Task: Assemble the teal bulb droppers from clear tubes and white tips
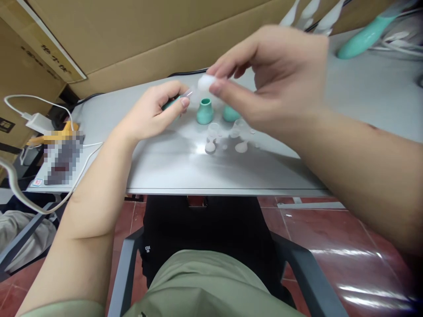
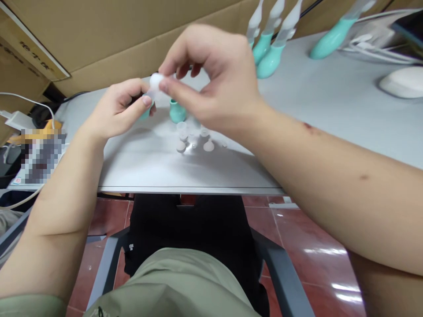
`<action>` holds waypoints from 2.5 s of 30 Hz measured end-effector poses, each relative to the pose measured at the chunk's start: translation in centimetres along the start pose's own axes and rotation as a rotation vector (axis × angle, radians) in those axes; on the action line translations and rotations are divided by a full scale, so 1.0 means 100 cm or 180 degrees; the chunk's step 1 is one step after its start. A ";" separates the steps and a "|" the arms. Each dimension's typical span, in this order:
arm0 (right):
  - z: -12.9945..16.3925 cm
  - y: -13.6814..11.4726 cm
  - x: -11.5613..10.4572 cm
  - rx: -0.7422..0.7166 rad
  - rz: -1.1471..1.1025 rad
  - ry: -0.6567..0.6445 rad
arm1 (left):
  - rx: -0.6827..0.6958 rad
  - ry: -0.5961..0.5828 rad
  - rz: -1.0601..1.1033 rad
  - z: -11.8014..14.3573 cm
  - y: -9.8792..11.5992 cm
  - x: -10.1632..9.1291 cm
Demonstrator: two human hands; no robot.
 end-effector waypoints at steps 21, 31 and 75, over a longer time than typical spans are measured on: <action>0.002 0.027 0.006 0.0604 -0.0940 0.0018 | 0.0204 -0.0120 0.0148 -0.001 0.008 0.012; 0.001 0.025 0.009 0.0803 -0.1009 -0.0302 | 0.0153 -0.0109 0.0252 0.003 0.019 0.009; -0.006 0.037 0.007 0.0888 0.0186 -0.0692 | -0.0727 0.0643 0.0797 -0.010 -0.102 -0.033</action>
Point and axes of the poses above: each hand's wrist, its own z-axis away from the middle knuckle, its own x-axis out of the palm, y = z × x, the point moved 10 cm from there along -z, towards the middle knuckle, and after that the axes turned 1 degree about -x, right-handed, at the moved point
